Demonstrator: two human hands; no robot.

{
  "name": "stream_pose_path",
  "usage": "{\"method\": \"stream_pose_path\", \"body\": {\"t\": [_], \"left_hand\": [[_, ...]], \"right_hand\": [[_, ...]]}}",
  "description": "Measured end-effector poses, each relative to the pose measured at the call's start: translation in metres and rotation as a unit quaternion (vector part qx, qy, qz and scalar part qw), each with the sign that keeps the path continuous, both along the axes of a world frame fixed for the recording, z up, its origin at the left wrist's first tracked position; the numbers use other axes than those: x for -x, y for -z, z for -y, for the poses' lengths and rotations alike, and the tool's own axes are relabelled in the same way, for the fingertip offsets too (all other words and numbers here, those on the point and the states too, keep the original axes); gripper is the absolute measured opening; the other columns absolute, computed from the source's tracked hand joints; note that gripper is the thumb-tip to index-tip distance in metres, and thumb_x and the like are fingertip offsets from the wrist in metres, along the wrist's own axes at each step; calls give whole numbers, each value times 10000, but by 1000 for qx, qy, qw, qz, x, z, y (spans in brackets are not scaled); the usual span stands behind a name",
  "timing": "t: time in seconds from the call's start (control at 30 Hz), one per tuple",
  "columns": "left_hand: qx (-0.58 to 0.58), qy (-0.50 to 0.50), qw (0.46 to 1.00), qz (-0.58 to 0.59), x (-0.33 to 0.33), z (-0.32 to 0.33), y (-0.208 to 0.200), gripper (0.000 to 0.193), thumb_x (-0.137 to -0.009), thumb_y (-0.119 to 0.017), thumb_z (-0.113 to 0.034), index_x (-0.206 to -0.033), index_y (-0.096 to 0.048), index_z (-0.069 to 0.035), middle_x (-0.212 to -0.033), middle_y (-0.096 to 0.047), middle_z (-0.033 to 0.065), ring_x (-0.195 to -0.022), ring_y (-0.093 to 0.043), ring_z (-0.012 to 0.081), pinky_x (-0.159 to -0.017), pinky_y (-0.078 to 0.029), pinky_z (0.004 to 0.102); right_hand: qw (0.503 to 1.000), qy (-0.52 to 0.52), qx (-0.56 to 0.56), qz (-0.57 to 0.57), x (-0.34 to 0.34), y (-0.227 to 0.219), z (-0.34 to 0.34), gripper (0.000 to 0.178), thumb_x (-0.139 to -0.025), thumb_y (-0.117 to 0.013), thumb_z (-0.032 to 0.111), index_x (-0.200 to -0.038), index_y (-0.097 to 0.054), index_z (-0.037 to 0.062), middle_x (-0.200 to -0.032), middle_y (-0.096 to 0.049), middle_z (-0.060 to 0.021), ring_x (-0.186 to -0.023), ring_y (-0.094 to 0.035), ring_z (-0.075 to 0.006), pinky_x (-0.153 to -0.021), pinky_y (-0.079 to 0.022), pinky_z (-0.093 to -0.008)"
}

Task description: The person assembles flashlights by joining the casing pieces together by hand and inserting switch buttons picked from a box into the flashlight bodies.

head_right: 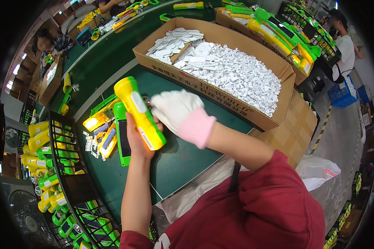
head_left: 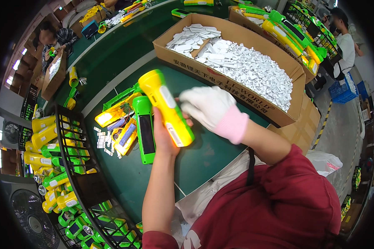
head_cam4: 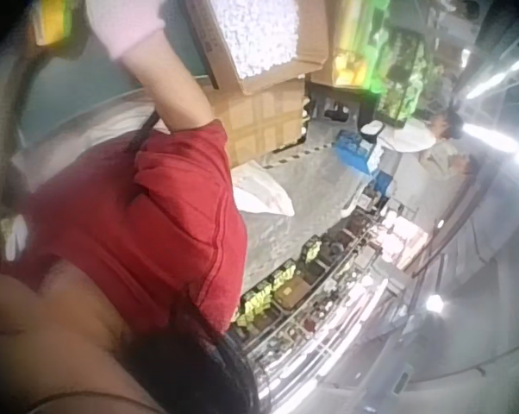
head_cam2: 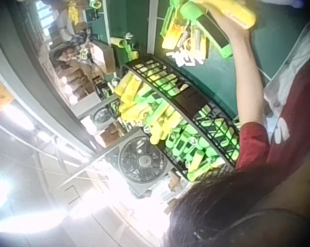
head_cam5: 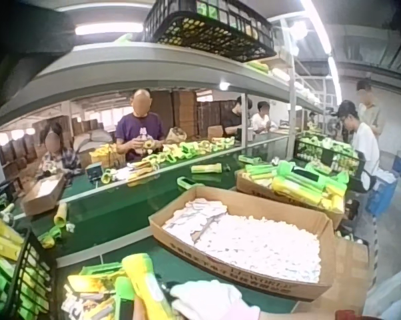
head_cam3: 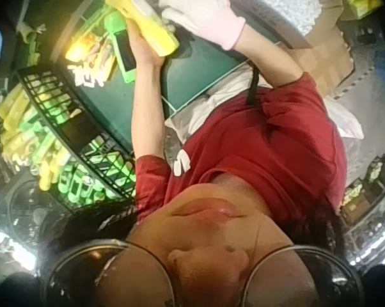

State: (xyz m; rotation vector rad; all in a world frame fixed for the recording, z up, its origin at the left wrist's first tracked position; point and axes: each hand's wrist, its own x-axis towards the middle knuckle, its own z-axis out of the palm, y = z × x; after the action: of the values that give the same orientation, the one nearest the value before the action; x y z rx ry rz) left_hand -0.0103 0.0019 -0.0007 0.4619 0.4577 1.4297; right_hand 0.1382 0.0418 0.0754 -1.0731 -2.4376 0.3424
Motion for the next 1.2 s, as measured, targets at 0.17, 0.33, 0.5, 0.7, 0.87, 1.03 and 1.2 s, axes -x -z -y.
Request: {"method": "stream_pose_path", "body": {"t": [0.17,0.33,0.5,0.7,0.87,1.03,1.2], "left_hand": [[-19,54,994,90,10,2,-5,515,-940,-338,-504,-1133,-450,-39,-799,-489,72,-669,-501,152,-615,-479,276],[21,127,977,169,-1,5,-6,528,-932,-372,-499,-1106,-450,-7,-833,-484,80,-709,-508,170,-641,-488,287],[24,136,983,123,-2,7,-4,520,-925,-390,-492,-1102,-464,-9,-869,-510,94,-726,-526,182,-652,-491,292],[17,122,983,138,4,3,2,503,-928,-400,-472,-1115,-468,-9,-897,-530,98,-762,-551,189,-678,-501,300],[-4,110,980,167,4,2,2,531,-940,-377,-458,-1203,-464,-5,-945,-596,124,-815,-586,219,-737,-498,324],[-9,97,986,138,1,2,1,531,-945,-373,-446,-1248,-430,-14,-951,-597,125,-825,-588,220,-752,-495,327],[-7,101,988,119,-1,2,2,497,-942,-403,-420,-1231,-440,-17,-962,-595,123,-840,-594,219,-761,-496,328]], "right_hand": [[998,28,41,39,-74,-53,10,159,-820,-536,200,-868,-633,82,-807,-629,-134,-774,-609,-319,-722,-483,-398],[972,103,66,203,-135,-45,-82,231,-750,-602,229,-893,-635,51,-807,-643,-158,-804,-616,-314,-724,-482,-393],[960,19,55,275,-138,-8,-109,261,-713,-636,235,-887,-626,42,-824,-642,-161,-795,-618,-307,-726,-485,-380],[948,42,147,280,-138,-13,-113,224,-683,-671,173,-850,-631,28,-771,-645,-123,-729,-628,-244,-685,-498,-338],[953,23,211,217,-138,-25,-109,160,-653,-675,111,-788,-645,32,-753,-661,-96,-684,-636,-201,-631,-507,-310],[978,86,185,34,-150,-30,-108,159,-694,-619,54,-842,-628,-5,-741,-635,-58,-687,-601,-117,-665,-498,-257],[952,66,234,-184,-137,-56,-72,299,-772,-559,17,-1058,-545,-70,-954,-604,-102,-849,-588,-143,-753,-509,-274]]}}
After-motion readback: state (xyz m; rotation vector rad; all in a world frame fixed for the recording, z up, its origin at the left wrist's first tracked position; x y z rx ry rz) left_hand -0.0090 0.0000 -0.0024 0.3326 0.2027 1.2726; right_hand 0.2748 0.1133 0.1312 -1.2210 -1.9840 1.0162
